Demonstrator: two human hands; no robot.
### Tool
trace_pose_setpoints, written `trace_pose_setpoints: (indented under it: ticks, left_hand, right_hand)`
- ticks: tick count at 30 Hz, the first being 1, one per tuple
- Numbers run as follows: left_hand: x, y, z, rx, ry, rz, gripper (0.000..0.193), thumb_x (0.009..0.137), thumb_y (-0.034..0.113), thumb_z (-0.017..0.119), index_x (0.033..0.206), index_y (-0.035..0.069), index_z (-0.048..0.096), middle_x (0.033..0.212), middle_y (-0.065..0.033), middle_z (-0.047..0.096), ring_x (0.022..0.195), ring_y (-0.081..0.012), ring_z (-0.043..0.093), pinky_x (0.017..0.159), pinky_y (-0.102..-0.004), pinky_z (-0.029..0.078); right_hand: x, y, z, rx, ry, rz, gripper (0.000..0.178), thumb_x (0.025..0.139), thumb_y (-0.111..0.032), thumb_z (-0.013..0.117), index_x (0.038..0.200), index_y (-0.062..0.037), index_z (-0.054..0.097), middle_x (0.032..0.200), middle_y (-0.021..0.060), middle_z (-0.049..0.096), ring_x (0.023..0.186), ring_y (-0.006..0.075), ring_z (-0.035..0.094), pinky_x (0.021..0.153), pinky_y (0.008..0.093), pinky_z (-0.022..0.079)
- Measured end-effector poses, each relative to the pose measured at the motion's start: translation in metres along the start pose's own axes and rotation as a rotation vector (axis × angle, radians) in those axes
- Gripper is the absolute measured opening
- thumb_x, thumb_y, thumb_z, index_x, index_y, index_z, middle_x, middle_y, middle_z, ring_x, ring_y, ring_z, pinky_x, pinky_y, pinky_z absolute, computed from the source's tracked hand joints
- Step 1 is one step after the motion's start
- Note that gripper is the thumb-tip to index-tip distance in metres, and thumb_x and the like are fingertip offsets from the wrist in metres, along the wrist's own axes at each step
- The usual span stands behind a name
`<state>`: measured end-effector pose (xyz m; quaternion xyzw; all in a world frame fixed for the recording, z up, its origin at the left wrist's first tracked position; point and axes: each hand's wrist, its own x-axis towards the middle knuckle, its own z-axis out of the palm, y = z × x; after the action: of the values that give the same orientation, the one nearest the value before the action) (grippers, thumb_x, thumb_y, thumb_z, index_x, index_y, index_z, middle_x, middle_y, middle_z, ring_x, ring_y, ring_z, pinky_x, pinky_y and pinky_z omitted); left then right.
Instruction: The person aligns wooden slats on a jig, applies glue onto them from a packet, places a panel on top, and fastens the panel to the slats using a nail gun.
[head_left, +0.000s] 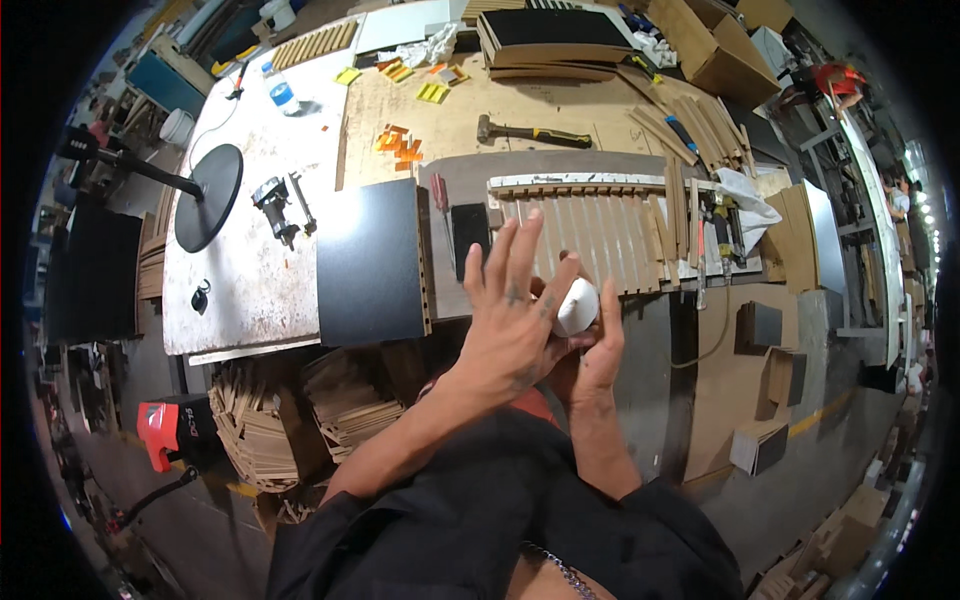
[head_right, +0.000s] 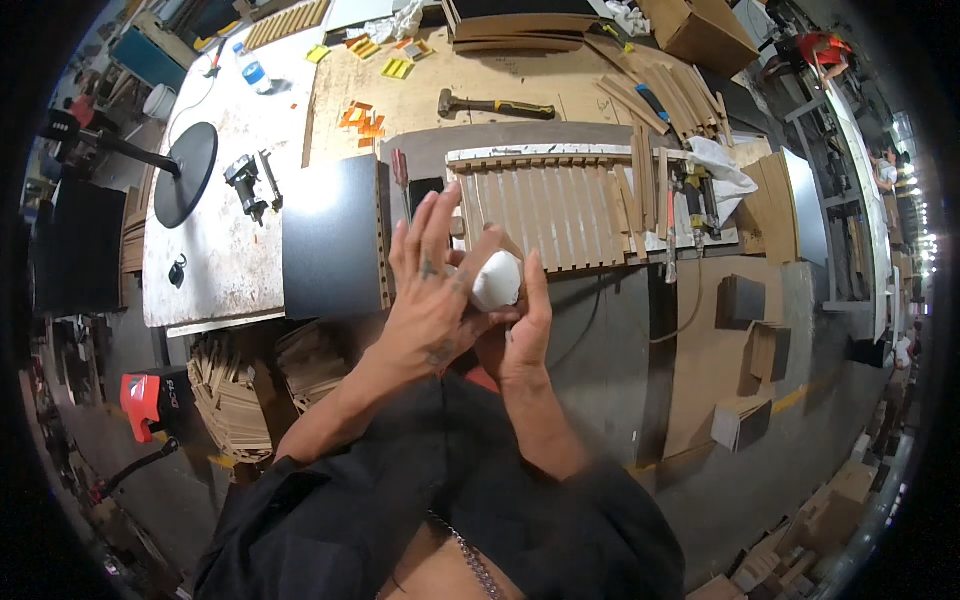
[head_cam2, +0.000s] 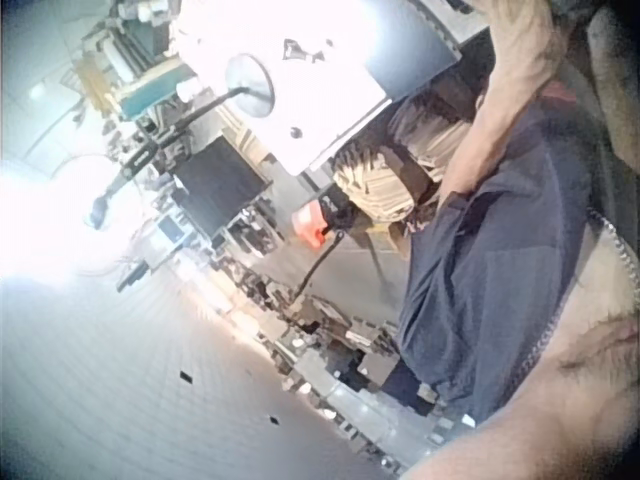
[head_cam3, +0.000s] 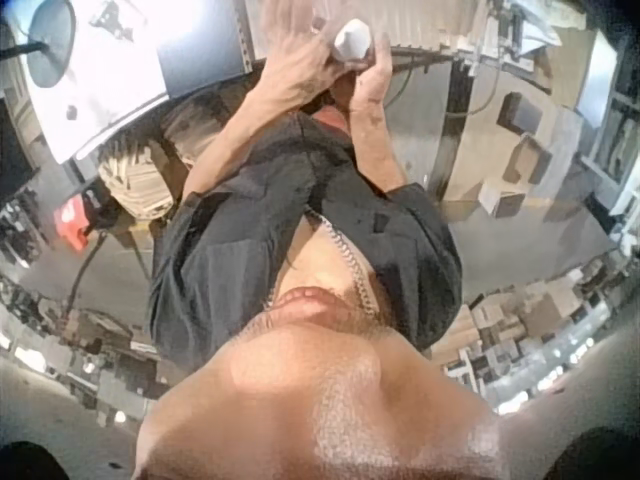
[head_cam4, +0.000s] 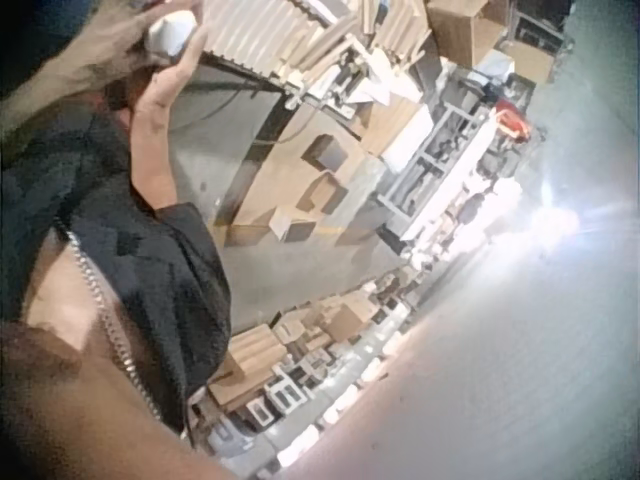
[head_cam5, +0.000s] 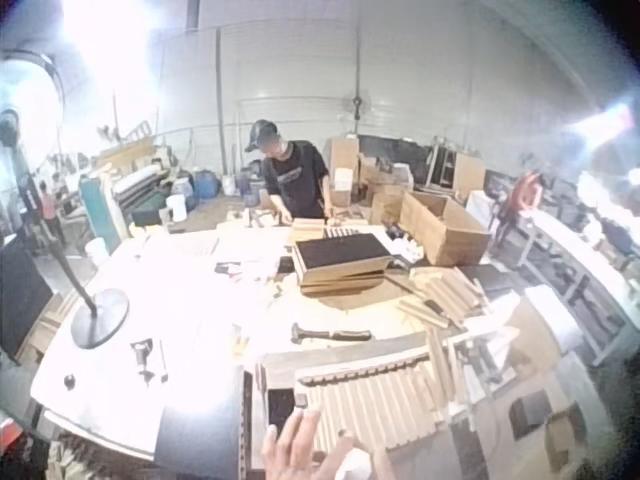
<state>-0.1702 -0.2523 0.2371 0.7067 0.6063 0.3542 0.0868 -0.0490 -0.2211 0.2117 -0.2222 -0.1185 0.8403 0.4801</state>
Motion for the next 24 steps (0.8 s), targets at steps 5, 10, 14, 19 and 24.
trace_pose_setpoints:
  ticks: [5, 10, 14, 19, 24]
  left_hand:
    - [-0.022, -0.071, -0.013, -0.317, -0.136, -0.165, 0.09, 0.073, 0.031, 0.085, 0.144, 0.0, 0.04, 0.155, -0.0269, 0.027, 0.141, -0.0451, 0.031, 0.113, -0.051, 0.029]
    - [-0.069, -0.243, 0.004, -0.32, 0.214, -0.732, 0.039, 0.092, 0.021, 0.069, 0.123, -0.002, 0.062, 0.112, -0.0172, 0.067, 0.098, -0.0268, 0.065, 0.089, -0.0347, 0.051]
    - [-0.094, -0.374, -0.007, 0.062, 0.479, -0.735, 0.034, 0.099, 0.024, 0.06, 0.12, -0.002, 0.064, 0.11, -0.0167, 0.067, 0.097, -0.0263, 0.064, 0.084, -0.0337, 0.052]
    - [-0.186, -0.474, -0.017, 0.535, 0.532, -0.951, 0.039, 0.099, 0.024, 0.056, 0.128, -0.003, 0.057, 0.12, -0.0214, 0.059, 0.108, -0.0319, 0.057, 0.095, -0.042, 0.046]
    - [-0.251, -0.538, -0.017, 0.904, 0.349, -0.891, 0.032, 0.098, 0.026, 0.055, 0.124, 0.009, 0.063, 0.12, -0.0215, 0.06, 0.108, -0.0373, 0.057, 0.096, -0.0482, 0.044]
  right_hand:
    - [0.015, 0.009, -0.032, 0.273, 0.099, 0.017, 0.045, 0.097, -0.046, 0.06, 0.127, -0.013, 0.06, 0.121, 0.019, 0.061, 0.089, 0.0205, 0.064, 0.057, 0.0227, 0.052]
    - [0.052, -0.007, -0.029, 0.039, 0.352, -0.067, 0.026, 0.098, -0.027, 0.059, 0.121, -0.0139, 0.063, 0.126, 0.0252, 0.056, 0.073, 0.0192, 0.059, 0.048, 0.0203, 0.051]
    - [0.099, -0.007, -0.059, -0.065, 0.197, -0.144, 0.029, 0.096, -0.025, 0.063, 0.122, -0.0136, 0.06, 0.119, 0.0213, 0.059, 0.072, 0.0189, 0.058, 0.045, 0.0205, 0.046]
    - [0.173, 0.006, -0.112, -0.341, 0.305, -0.197, 0.027, 0.091, -0.028, 0.072, 0.109, -0.0103, 0.061, 0.103, 0.0127, 0.063, 0.067, 0.0159, 0.057, 0.043, 0.02, 0.039]
    - [0.248, 0.022, -0.168, -1.029, 0.445, -0.394, 0.013, 0.086, -0.01, 0.076, 0.095, -0.0027, 0.07, 0.089, 0.0058, 0.067, 0.073, 0.0149, 0.062, 0.059, 0.0273, 0.047]
